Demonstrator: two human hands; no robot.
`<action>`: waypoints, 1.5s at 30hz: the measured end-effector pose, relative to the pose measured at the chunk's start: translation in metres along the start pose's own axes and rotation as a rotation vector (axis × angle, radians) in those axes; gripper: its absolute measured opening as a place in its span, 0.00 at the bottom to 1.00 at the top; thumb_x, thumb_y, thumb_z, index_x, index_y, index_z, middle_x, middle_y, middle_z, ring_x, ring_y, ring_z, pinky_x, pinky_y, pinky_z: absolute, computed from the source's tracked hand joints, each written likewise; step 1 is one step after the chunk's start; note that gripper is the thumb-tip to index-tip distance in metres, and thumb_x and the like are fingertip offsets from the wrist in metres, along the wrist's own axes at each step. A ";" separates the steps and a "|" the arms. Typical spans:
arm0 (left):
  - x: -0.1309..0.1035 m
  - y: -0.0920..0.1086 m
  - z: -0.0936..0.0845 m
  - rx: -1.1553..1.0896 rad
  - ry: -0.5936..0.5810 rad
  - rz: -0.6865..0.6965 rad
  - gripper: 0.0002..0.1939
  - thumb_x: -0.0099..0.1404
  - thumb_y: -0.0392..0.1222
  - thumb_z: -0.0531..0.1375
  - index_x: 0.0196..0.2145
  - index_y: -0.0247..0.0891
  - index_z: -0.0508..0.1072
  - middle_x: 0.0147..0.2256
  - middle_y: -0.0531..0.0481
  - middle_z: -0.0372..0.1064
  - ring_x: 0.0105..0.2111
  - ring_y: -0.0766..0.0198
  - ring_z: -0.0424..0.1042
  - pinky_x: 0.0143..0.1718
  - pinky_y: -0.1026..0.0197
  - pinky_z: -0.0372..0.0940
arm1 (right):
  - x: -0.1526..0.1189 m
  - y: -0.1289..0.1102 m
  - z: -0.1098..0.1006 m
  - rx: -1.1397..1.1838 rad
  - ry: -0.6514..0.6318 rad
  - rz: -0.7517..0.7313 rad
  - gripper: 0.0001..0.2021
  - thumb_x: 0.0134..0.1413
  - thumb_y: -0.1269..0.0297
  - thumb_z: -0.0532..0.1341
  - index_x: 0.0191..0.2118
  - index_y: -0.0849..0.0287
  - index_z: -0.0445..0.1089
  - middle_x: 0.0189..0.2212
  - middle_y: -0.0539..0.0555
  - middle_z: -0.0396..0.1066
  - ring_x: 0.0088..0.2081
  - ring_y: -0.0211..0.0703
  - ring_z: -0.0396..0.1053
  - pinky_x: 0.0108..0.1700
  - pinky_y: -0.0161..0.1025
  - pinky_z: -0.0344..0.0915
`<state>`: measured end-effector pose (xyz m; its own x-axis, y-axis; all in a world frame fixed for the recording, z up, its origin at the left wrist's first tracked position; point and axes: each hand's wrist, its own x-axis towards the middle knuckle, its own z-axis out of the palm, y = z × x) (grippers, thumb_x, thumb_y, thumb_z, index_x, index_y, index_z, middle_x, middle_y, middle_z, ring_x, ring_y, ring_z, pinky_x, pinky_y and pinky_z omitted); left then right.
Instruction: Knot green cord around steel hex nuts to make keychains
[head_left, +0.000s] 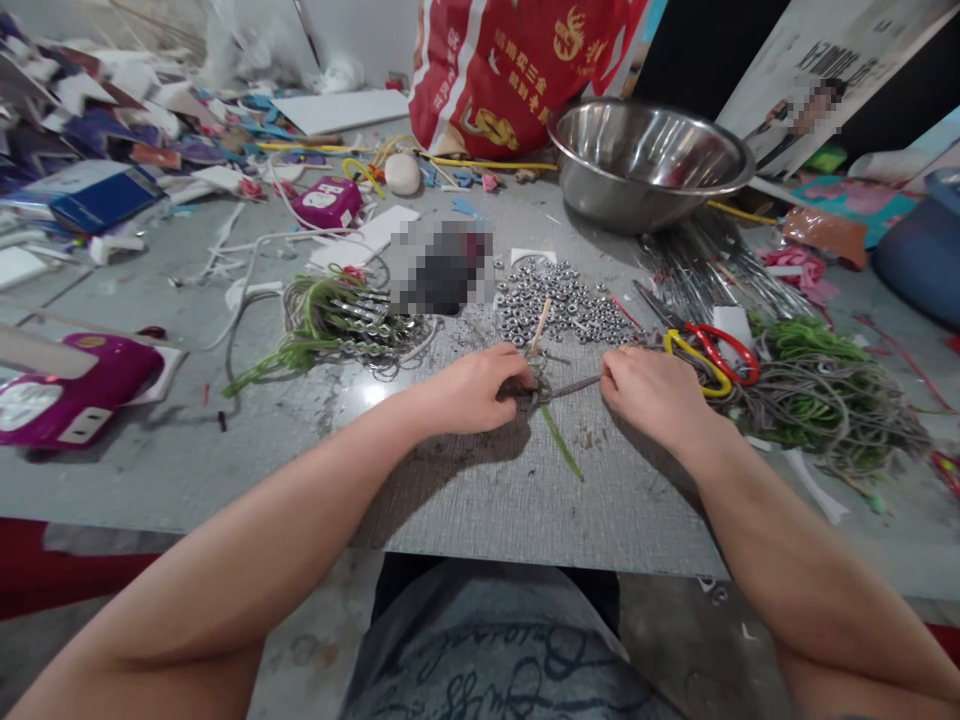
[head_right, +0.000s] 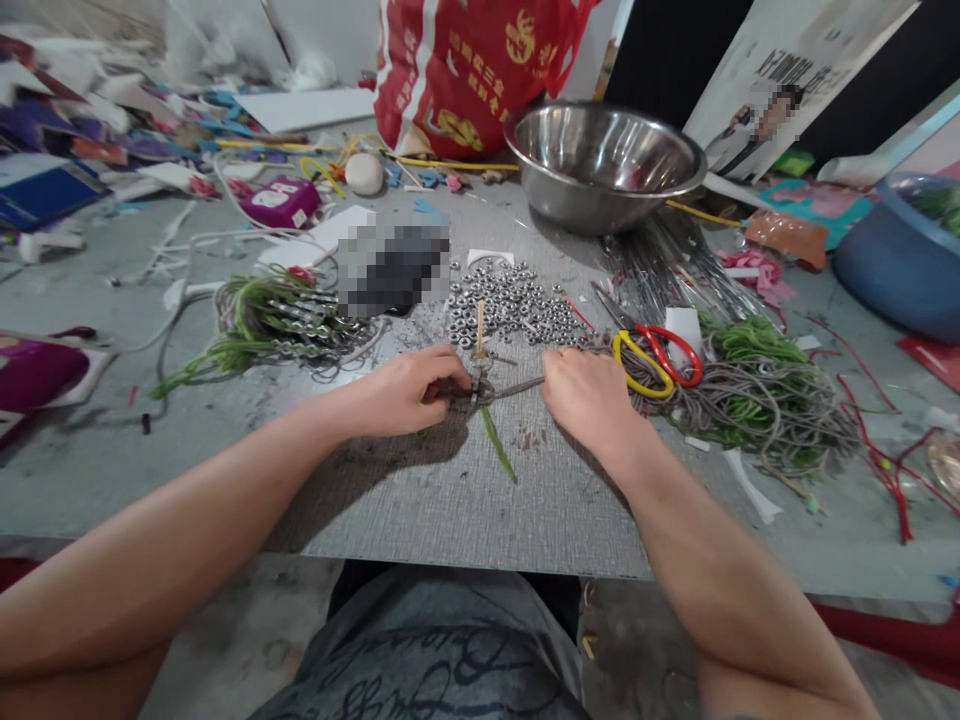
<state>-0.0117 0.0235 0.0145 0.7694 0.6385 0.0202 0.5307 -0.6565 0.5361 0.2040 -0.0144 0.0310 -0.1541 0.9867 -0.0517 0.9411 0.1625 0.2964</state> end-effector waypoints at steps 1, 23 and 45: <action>0.000 -0.001 -0.001 -0.014 0.005 -0.003 0.13 0.51 0.28 0.52 0.35 0.34 0.68 0.37 0.48 0.62 0.31 0.69 0.63 0.32 0.66 0.59 | 0.000 0.000 0.000 -0.001 0.003 -0.002 0.11 0.56 0.68 0.49 0.32 0.61 0.69 0.31 0.56 0.72 0.29 0.44 0.69 0.25 0.38 0.42; -0.001 0.000 0.006 0.133 0.044 0.074 0.08 0.58 0.36 0.55 0.36 0.35 0.70 0.33 0.49 0.64 0.34 0.64 0.66 0.34 0.63 0.61 | -0.007 -0.010 0.002 0.478 -0.017 -0.696 0.14 0.55 0.72 0.55 0.45 0.51 0.70 0.35 0.51 0.70 0.33 0.38 0.65 0.32 0.35 0.54; 0.000 0.002 0.007 0.225 -0.041 -0.010 0.10 0.59 0.45 0.56 0.34 0.38 0.72 0.31 0.50 0.67 0.30 0.65 0.67 0.26 0.65 0.55 | -0.006 -0.034 0.014 0.872 0.110 -0.314 0.07 0.60 0.63 0.50 0.35 0.58 0.63 0.32 0.52 0.70 0.34 0.40 0.67 0.35 0.36 0.58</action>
<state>-0.0080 0.0196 0.0091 0.7751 0.6315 -0.0213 0.6007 -0.7260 0.3347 0.1769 -0.0264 0.0077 -0.4250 0.9001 0.0961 0.7379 0.4060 -0.5392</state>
